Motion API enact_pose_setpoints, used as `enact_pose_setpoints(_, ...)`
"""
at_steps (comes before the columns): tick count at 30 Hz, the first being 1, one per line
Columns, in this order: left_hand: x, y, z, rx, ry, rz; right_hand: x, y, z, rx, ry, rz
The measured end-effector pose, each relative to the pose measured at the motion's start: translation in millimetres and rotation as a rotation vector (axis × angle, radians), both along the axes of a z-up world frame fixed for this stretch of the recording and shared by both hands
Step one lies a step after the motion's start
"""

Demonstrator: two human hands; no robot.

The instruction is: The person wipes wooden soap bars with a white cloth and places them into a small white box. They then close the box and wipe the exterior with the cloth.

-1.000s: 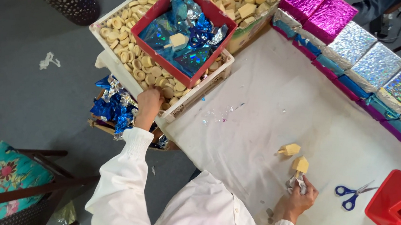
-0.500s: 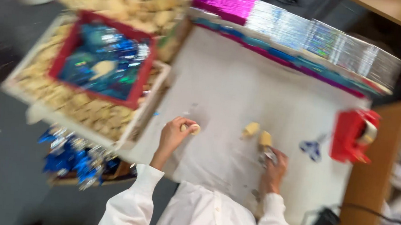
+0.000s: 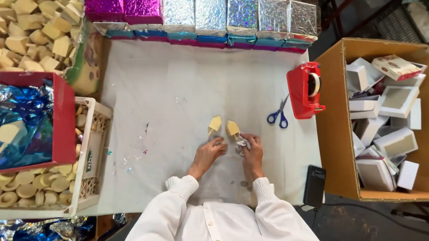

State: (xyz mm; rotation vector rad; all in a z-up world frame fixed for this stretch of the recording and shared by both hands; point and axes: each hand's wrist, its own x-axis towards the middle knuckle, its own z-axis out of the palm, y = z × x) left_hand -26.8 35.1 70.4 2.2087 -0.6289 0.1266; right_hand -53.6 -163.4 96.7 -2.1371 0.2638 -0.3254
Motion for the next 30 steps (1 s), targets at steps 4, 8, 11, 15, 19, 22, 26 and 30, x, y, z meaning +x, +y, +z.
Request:
enact_pose_setpoints(4,-2.6,6.5,25.5,0.003,0.145,0.104,-0.9,3.2,3.6,0.014,0.036,-0.027)
enact_pose_setpoints(8,1.5,-2.6,3.7,-0.012,0.161,0.116,-7.7,10.0,8.2,0.015,-0.15,-0.153)
enact_pose_setpoints(11,1.4,-19.3,8.4,-0.099,0.225,0.166,-13.2,22.6,32.0,-0.058,-0.201,-0.11)
enact_pose_setpoints(15,-5.9,-29.3,-7.1,-0.207,0.217,0.25,-14.7,34.3,34.1,-0.262,-0.102,0.202)
enact_pose_setpoints(19,-2.9,-24.6,-6.1,-0.226,0.214,0.223,-8.0,27.0,10.2,-0.313,-0.104,0.269)
enact_pose_setpoints(22,-5.6,-26.0,-10.2,-0.171,0.239,0.264,0.3,26.5,19.1,-0.334,-0.03,0.261)
enact_pose_setpoints(26,-6.0,-24.0,-5.1,-0.182,0.238,0.248,-6.6,28.1,13.0,-0.334,-0.055,0.279)
enact_pose_setpoints(30,-3.9,-24.6,-0.5,-0.186,0.266,0.252,-0.7,6.7,2.3,-0.303,-0.037,0.338)
